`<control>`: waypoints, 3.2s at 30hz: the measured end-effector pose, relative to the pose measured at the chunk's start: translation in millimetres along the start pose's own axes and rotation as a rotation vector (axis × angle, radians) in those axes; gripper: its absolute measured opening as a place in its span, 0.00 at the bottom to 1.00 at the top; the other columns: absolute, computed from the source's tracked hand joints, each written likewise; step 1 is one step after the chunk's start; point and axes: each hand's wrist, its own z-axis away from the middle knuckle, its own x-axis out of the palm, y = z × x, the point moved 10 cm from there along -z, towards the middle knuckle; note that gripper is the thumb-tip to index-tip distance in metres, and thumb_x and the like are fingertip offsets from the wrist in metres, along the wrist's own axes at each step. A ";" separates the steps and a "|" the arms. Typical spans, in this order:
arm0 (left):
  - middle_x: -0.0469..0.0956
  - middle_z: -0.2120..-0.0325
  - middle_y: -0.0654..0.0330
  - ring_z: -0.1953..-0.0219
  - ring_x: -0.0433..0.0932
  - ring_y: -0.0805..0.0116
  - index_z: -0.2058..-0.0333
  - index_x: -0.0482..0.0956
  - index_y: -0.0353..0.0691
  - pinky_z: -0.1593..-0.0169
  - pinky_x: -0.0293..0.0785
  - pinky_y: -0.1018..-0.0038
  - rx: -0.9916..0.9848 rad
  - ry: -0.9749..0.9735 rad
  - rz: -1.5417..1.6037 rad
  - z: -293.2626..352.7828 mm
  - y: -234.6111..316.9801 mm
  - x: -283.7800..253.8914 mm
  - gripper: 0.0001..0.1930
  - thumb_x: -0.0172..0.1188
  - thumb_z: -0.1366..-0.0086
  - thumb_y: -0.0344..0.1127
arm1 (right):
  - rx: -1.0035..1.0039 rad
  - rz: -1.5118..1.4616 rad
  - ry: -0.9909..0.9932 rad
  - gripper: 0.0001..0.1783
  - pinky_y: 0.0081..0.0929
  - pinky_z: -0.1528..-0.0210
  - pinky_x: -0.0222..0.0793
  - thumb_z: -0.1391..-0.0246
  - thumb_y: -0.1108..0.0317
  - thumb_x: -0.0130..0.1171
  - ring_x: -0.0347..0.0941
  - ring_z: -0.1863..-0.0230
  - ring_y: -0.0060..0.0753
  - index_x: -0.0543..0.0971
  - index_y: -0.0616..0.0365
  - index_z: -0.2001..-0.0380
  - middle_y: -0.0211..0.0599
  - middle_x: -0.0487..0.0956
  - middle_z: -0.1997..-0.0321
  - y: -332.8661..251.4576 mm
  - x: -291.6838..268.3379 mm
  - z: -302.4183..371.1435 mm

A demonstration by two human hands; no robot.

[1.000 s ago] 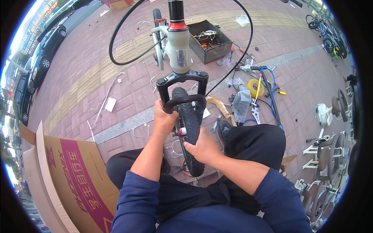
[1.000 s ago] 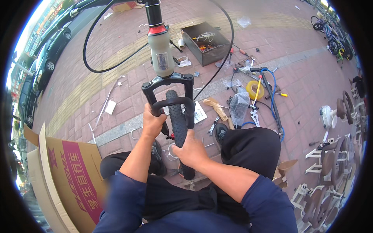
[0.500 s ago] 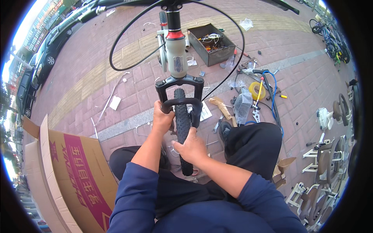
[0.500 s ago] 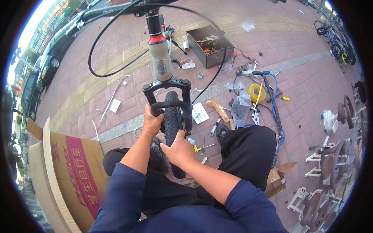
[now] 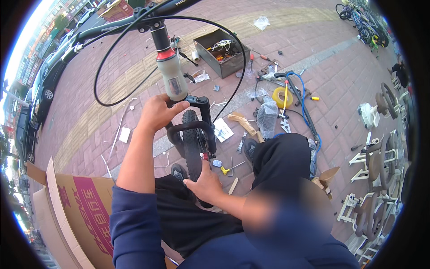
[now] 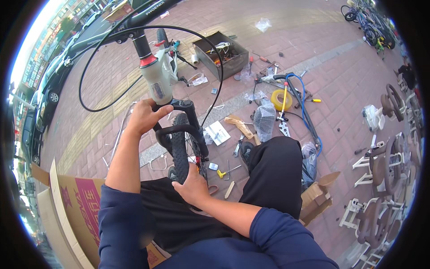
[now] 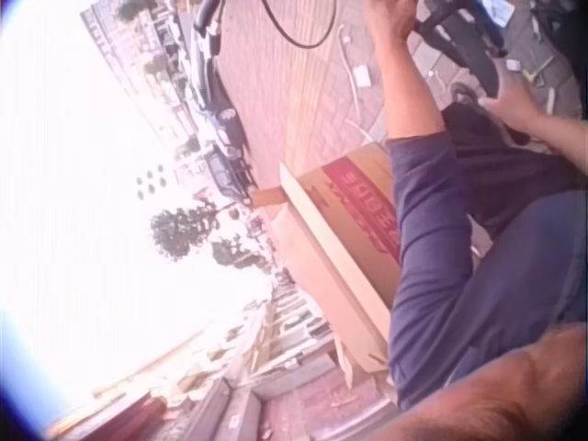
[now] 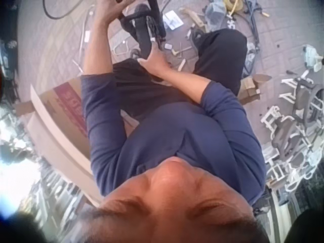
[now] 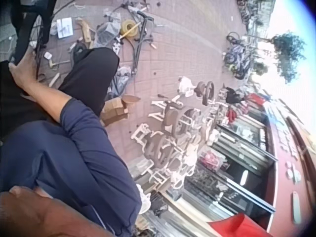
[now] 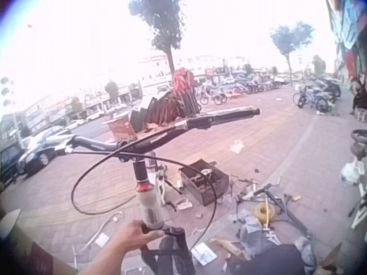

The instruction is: The person assembles a bicycle by attaching the front wheel to the fork, tightening the axle nuts, and adjusting the handlebars. The person uses a wrench to secure the wheel and aligns the handlebars for proper positioning.

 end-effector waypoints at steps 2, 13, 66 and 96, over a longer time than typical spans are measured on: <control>0.87 0.67 0.44 0.59 0.87 0.48 0.57 0.87 0.30 0.52 0.80 0.59 0.030 0.060 -0.071 -5.4 -9.0 3.1 0.40 0.72 0.45 0.69 | -0.013 0.020 -0.009 0.50 0.54 0.43 0.72 0.50 0.53 0.72 0.78 0.47 0.70 0.58 0.65 0.32 0.67 0.80 0.49 3.1 11.2 -4.9; 0.87 0.71 0.49 0.64 0.88 0.51 0.60 0.88 0.36 0.57 0.81 0.59 -0.049 0.103 -0.093 3.7 -29.5 4.6 0.38 0.75 0.51 0.71 | 0.030 0.056 -0.033 0.52 0.51 0.43 0.73 0.50 0.52 0.73 0.77 0.46 0.71 0.56 0.66 0.32 0.66 0.81 0.52 0.8 19.3 -25.7; 0.88 0.64 0.54 0.62 0.84 0.65 0.55 0.89 0.38 0.54 0.78 0.66 -0.023 0.172 0.232 30.9 -99.4 -23.5 0.32 0.81 0.51 0.58 | 0.392 -0.578 -0.158 0.05 0.31 0.62 0.78 0.40 0.74 0.60 0.76 0.64 0.25 0.80 0.55 0.61 0.28 0.80 0.63 202.3 57.2 -156.6; 0.86 0.65 0.43 0.56 0.85 0.44 0.61 0.89 0.39 0.51 0.80 0.57 0.019 0.237 0.057 20.5 -49.7 -8.6 0.38 0.75 0.55 0.70 | -0.370 0.948 0.069 0.26 0.48 0.51 0.75 0.52 0.57 0.72 0.82 0.57 0.59 0.81 0.70 0.58 0.60 0.84 0.61 -142.0 -87.6 -108.9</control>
